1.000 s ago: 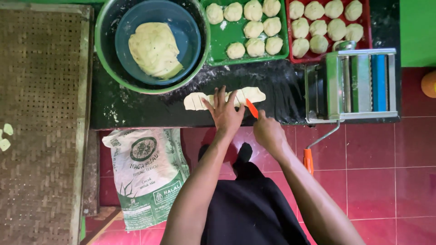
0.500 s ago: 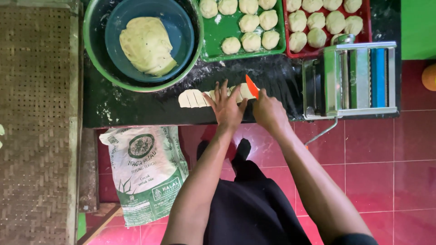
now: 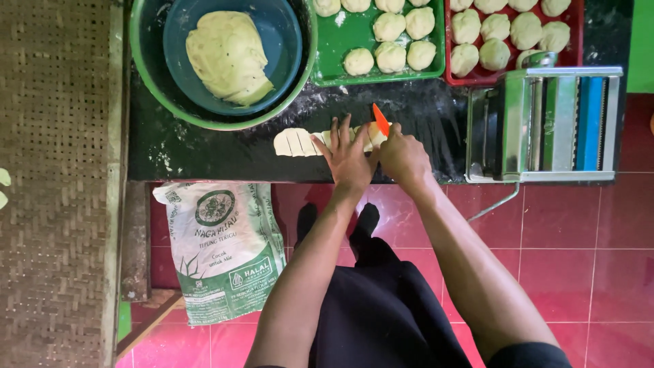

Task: Flattening dough balls using a manual roller, cutting the flattened dough into small pieces with a knife, and placing them on a drying rack.

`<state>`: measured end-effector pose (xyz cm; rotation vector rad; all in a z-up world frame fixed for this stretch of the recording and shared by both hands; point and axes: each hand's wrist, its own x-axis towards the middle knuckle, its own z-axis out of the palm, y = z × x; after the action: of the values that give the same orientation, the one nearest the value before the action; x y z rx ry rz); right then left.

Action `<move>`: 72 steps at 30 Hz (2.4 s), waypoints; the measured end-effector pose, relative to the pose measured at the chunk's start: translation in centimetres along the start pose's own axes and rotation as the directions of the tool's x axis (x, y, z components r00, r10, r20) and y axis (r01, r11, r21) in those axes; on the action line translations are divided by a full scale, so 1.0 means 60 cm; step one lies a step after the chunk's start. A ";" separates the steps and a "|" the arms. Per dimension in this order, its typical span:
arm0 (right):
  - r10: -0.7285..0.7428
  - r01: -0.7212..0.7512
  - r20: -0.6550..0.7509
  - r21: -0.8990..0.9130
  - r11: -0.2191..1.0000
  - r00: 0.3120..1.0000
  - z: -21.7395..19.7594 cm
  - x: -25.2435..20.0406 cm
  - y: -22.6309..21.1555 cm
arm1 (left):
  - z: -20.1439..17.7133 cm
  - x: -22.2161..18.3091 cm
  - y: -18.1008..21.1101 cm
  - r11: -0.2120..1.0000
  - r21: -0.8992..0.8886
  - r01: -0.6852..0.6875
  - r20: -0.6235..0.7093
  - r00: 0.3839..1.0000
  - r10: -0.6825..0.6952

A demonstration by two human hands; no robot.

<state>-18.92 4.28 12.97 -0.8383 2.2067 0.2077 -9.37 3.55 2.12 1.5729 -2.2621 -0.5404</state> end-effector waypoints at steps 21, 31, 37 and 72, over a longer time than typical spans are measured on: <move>0.038 -0.038 0.043 -0.014 0.999 0.998 0.058 -0.093 0.111 | -0.008 0.003 0.003 1.000 -0.019 -0.004 -0.040 0.999 0.003; 0.024 -0.021 -0.032 0.090 0.996 0.999 0.004 -0.068 0.104 | 0.005 -0.004 0.003 0.980 -0.139 -0.142 -0.151 0.981 0.120; 0.006 -0.003 -0.073 0.040 0.999 0.997 -0.001 -0.032 0.068 | -0.016 0.000 0.029 0.986 -0.092 -0.137 -0.009 0.991 0.137; 0.069 -0.061 -0.134 0.063 0.996 0.989 0.022 -0.058 0.199 | 0.009 0.010 0.035 0.981 -0.009 -0.194 -0.047 0.980 0.193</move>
<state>-23.88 15.76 13.19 -0.7691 2.3581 0.1190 -11.56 3.71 2.72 1.3254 -2.3384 -0.4612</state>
